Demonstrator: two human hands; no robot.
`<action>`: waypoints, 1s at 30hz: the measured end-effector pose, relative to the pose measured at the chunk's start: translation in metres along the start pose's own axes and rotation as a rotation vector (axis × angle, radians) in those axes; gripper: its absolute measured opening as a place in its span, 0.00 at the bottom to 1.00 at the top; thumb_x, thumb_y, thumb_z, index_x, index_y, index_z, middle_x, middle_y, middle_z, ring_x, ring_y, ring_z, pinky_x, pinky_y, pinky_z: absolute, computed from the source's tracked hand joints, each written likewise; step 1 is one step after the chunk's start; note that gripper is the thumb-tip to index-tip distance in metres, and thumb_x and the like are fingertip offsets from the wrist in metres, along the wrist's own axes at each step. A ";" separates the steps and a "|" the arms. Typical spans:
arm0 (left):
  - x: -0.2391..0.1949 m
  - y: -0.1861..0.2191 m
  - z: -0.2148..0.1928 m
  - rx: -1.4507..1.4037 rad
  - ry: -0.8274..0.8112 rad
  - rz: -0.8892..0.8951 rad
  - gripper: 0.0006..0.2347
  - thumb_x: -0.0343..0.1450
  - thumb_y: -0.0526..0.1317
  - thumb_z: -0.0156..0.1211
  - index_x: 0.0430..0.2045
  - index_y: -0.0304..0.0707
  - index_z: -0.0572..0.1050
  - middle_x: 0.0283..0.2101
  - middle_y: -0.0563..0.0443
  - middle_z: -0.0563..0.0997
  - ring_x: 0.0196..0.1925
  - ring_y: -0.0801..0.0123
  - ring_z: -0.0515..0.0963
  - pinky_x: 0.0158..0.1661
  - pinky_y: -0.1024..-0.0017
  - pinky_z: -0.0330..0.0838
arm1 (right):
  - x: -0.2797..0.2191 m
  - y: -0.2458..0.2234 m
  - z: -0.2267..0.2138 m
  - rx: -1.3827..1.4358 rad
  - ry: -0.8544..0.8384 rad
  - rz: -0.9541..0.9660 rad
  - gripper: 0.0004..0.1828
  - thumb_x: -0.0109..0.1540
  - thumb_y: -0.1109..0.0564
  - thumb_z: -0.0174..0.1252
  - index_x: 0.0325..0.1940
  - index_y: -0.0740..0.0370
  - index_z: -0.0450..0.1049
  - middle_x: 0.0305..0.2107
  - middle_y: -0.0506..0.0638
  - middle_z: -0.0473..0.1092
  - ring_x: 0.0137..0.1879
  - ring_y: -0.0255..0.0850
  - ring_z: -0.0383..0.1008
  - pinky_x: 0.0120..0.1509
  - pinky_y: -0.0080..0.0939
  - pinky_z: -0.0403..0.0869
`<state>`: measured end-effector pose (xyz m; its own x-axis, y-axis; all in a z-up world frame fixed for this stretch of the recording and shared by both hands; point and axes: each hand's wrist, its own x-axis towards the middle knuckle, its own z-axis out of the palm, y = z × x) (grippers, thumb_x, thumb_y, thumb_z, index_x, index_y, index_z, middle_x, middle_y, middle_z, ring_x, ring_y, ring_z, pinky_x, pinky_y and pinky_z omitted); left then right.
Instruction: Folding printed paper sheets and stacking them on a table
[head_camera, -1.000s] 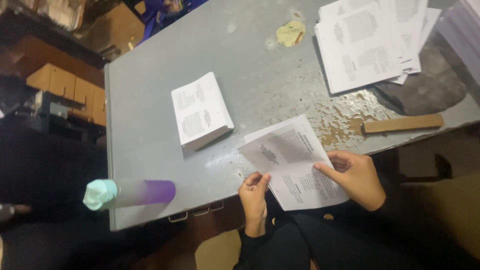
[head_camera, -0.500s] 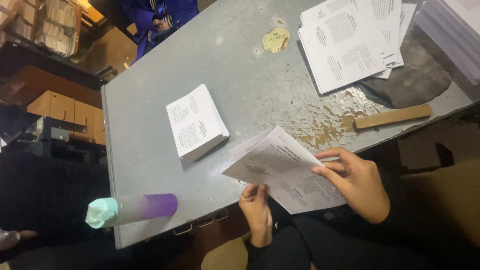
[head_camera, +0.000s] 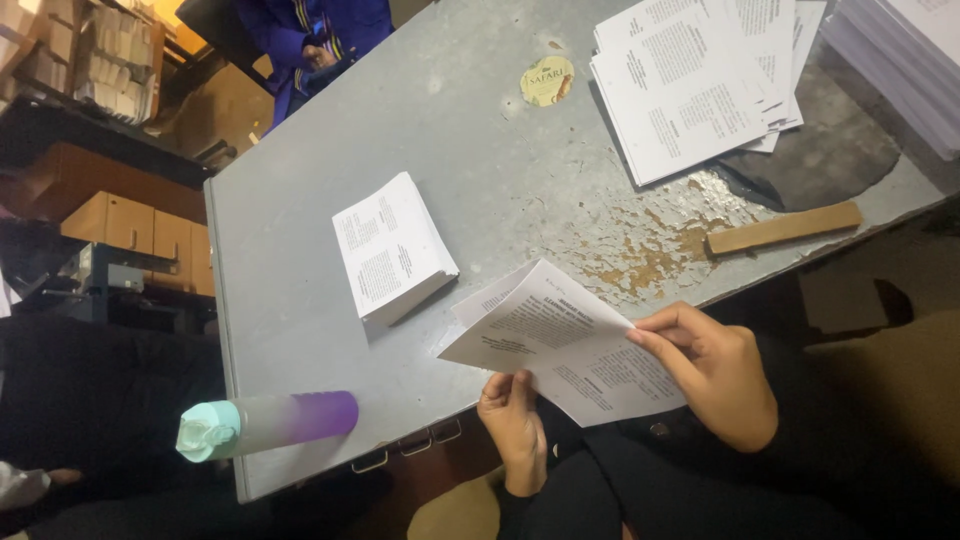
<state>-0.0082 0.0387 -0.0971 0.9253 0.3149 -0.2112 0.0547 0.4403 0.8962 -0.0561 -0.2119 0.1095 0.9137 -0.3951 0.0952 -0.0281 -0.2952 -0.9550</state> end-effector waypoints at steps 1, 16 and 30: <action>0.002 -0.004 -0.002 -0.004 0.004 0.002 0.07 0.66 0.26 0.70 0.23 0.36 0.77 0.25 0.53 0.79 0.31 0.72 0.79 0.36 0.73 0.77 | -0.001 0.002 0.001 -0.002 -0.004 -0.003 0.04 0.59 0.55 0.67 0.34 0.58 0.82 0.28 0.43 0.84 0.34 0.24 0.81 0.38 0.24 0.74; 0.000 0.001 0.002 -0.013 0.003 -0.051 0.07 0.66 0.27 0.71 0.26 0.39 0.77 0.25 0.53 0.80 0.27 0.74 0.77 0.29 0.75 0.71 | -0.004 -0.007 -0.003 0.212 -0.078 0.178 0.04 0.58 0.60 0.68 0.32 0.64 0.82 0.25 0.49 0.83 0.31 0.28 0.77 0.35 0.27 0.74; -0.004 0.008 0.005 -0.014 0.023 -0.114 0.07 0.66 0.28 0.71 0.29 0.39 0.79 0.30 0.52 0.83 0.34 0.73 0.81 0.38 0.75 0.78 | -0.004 -0.007 -0.006 0.186 -0.118 0.132 0.05 0.59 0.59 0.67 0.32 0.64 0.83 0.25 0.48 0.84 0.29 0.28 0.78 0.34 0.26 0.75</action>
<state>-0.0094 0.0368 -0.0868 0.9045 0.2809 -0.3209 0.1541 0.4862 0.8601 -0.0621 -0.2135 0.1174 0.9485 -0.3116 -0.0566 -0.0849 -0.0782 -0.9933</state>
